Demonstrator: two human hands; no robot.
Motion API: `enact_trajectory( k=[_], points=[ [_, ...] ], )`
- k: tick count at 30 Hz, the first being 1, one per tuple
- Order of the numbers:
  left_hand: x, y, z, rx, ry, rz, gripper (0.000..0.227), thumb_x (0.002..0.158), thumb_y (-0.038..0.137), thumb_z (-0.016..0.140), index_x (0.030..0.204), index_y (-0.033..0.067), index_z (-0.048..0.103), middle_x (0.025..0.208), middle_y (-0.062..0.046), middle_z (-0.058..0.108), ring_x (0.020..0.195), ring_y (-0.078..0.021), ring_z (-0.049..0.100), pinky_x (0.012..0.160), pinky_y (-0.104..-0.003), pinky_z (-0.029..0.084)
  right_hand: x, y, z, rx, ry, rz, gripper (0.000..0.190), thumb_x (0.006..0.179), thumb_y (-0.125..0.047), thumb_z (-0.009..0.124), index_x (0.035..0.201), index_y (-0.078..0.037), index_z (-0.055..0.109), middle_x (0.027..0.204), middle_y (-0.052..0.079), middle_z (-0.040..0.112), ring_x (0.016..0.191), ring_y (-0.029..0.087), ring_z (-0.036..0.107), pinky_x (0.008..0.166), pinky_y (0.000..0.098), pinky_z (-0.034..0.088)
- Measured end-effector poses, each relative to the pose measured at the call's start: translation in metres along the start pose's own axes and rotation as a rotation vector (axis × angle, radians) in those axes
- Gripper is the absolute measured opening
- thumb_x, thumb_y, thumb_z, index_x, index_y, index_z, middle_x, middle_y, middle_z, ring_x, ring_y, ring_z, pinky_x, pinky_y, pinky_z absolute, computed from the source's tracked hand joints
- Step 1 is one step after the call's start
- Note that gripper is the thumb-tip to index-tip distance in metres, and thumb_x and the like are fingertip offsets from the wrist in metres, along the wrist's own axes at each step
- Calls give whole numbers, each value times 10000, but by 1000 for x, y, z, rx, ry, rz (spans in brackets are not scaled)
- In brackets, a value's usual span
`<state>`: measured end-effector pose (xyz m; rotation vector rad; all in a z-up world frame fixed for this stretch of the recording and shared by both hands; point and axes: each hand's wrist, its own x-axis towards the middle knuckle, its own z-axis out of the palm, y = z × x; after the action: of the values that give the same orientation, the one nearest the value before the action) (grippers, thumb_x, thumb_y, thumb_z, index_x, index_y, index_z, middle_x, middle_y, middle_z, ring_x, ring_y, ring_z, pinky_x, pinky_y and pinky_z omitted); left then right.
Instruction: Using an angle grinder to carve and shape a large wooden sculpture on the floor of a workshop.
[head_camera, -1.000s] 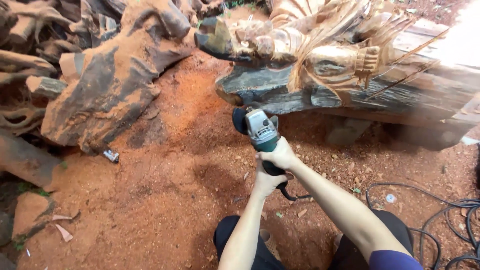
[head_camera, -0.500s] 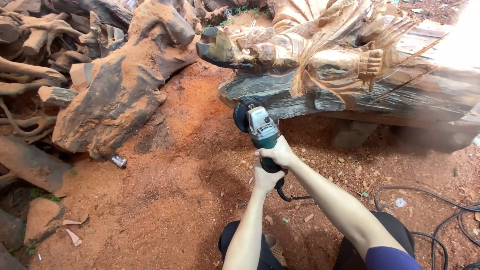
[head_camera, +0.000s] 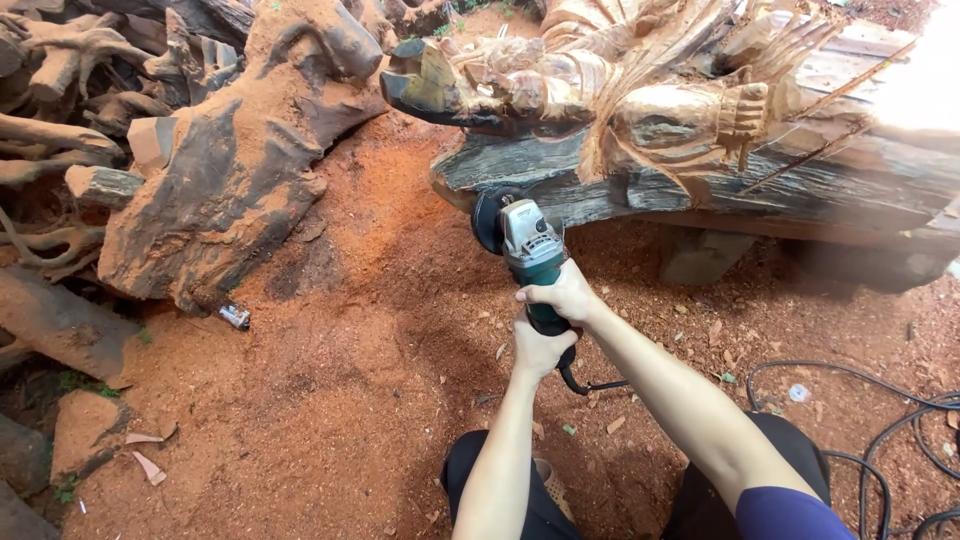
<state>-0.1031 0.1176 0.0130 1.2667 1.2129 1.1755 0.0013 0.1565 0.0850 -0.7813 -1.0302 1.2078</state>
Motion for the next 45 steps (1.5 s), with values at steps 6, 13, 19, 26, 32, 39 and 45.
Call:
enact_trajectory(
  k=[6, 13, 19, 26, 32, 39, 45],
  points=[
    [-1, -3, 9, 50, 7, -31, 522, 528, 80, 908, 995, 98, 676, 834, -107, 742, 829, -176, 720, 716, -293, 550, -3, -7, -7, 16, 0, 9, 466, 544, 2, 952, 925, 0, 685, 805, 110, 682, 796, 170, 638, 687, 338, 542],
    [-6, 26, 20, 118, 40, -51, 475, 531, 95, 862, 963, 80, 664, 772, -124, 715, 783, -207, 716, 672, -332, 543, -3, -18, -5, 25, -4, 18, 463, 548, 23, 931, 936, -13, 681, 814, 87, 671, 797, 157, 627, 699, 315, 525],
    [-2, 30, 18, 154, 19, -93, 453, 526, 75, 856, 936, 66, 666, 747, -128, 716, 751, -208, 716, 637, -347, 542, 0, -13, -16, 60, 37, 31, 507, 576, 2, 929, 1000, -20, 651, 872, 78, 668, 843, 154, 621, 757, 340, 530],
    [-14, 29, 23, 199, -86, -130, 472, 530, 101, 859, 970, 57, 694, 794, -158, 723, 808, -257, 736, 687, -407, 545, -21, -13, -30, 12, 88, 59, 513, 588, -31, 935, 1029, -22, 674, 890, 85, 681, 852, 141, 623, 752, 338, 533],
    [-20, 0, 21, -62, 8, 23, 545, 540, 61, 907, 1030, 72, 669, 923, -129, 713, 937, -205, 663, 860, -316, 508, -16, -29, 0, -217, -30, 121, 413, 541, -60, 935, 865, 7, 689, 770, 90, 624, 763, 178, 587, 636, 323, 481],
    [-15, -12, 17, -142, 58, 41, 531, 520, 26, 916, 1001, 90, 699, 893, -87, 727, 904, -167, 670, 823, -299, 523, -5, -41, 19, -366, -62, 232, 368, 531, -119, 919, 811, -11, 706, 698, 66, 608, 677, 183, 595, 564, 310, 446],
    [-10, -17, 19, -221, 83, 47, 522, 498, -17, 927, 965, 111, 734, 857, -36, 745, 865, -122, 679, 780, -278, 542, -4, -46, 20, -345, -55, 230, 328, 532, -100, 923, 758, -20, 701, 661, 73, 617, 635, 180, 605, 542, 279, 432]
  ],
)
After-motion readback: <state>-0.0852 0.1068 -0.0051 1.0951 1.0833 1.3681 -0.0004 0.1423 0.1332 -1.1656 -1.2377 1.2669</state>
